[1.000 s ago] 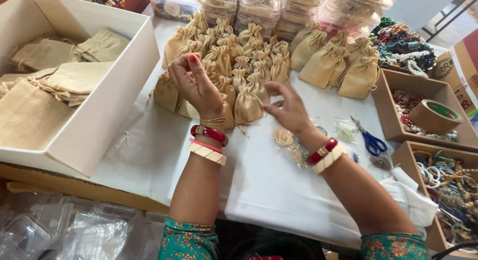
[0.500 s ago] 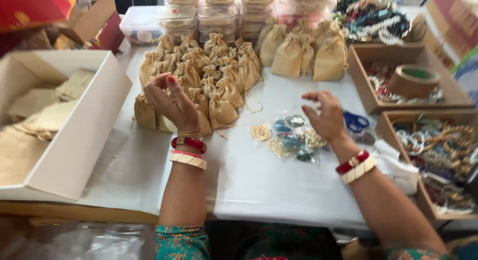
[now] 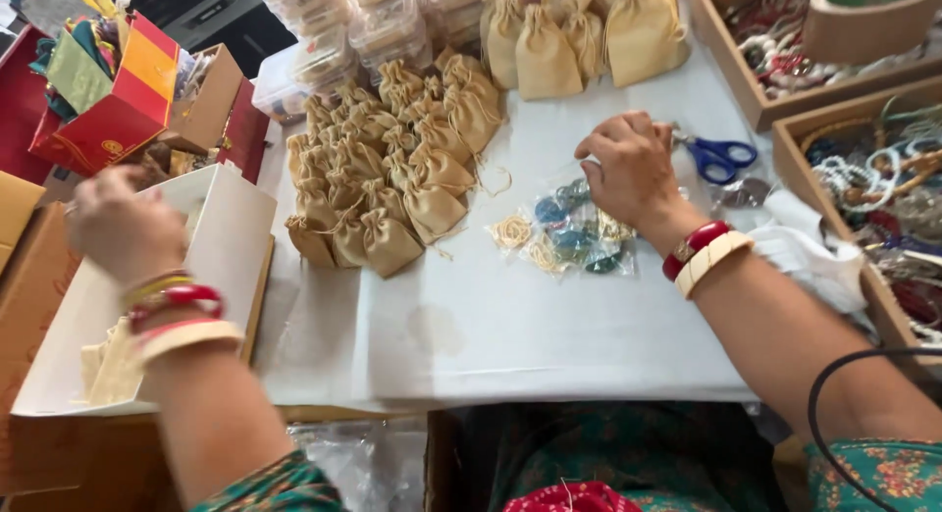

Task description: The person repeatedly picks up small, clear plastic bags containing jewelry items from a table and places them into small beige drawstring pouches. After placing the item inside, they pull the drawstrings to close the pouch and set it aside on the table among other completed pouches.

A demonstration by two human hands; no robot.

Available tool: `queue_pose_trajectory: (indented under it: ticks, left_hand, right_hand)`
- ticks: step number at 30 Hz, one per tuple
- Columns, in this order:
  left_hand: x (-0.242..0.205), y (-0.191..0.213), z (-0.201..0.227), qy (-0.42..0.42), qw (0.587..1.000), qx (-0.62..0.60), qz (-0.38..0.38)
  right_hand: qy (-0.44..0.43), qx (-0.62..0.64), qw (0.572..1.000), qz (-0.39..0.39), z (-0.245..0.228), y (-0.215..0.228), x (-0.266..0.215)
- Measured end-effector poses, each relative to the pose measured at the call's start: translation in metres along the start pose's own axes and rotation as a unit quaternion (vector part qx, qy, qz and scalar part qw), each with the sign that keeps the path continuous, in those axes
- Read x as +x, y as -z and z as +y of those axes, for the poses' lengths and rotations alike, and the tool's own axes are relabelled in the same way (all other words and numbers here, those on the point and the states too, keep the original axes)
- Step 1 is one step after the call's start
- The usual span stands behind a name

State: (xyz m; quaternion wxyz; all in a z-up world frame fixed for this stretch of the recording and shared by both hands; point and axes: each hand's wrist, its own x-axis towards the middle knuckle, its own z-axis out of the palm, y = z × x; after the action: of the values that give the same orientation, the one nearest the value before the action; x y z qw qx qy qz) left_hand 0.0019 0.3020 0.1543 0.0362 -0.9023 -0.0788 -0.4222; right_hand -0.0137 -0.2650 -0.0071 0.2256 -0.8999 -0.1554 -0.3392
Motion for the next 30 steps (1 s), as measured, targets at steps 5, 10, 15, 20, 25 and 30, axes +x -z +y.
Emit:
queue_pose_trajectory:
  ticks: [5, 10, 15, 20, 25, 30]
  left_hand:
    - [0.014, 0.057, -0.015, 0.155, 0.808, 0.315, -0.474]
    - [-0.012, -0.027, -0.091, 0.279, 0.743, 0.187, -0.580]
    - [-0.006, 0.009, -0.077, 0.280, 0.814, 0.185, -0.474]
    - [0.015, 0.025, -0.078, 0.199, 0.933, 0.217, -0.205]
    - [0.024, 0.075, -0.027, 0.155, 0.986, -0.042, -0.054]
    - [0.013, 0.092, 0.024, 0.051, 0.948, -0.309, -0.063]
  right_hand:
    - [0.019, -0.038, 0.999, 0.007, 0.010, -0.013, -0.005]
    - [0.032, -0.067, 0.997, -0.014, 0.030, -0.029, -0.019]
    - [0.026, -0.091, 0.995, -0.013, 0.041, -0.037, -0.023]
    - [0.036, -0.134, 0.990, -0.014, 0.072, -0.064, -0.037]
    - [0.030, -0.137, 0.990, -0.020, 0.046, -0.043, -0.026]
    - [0.009, -0.096, 0.995, -0.023, 0.051, -0.046, -0.029]
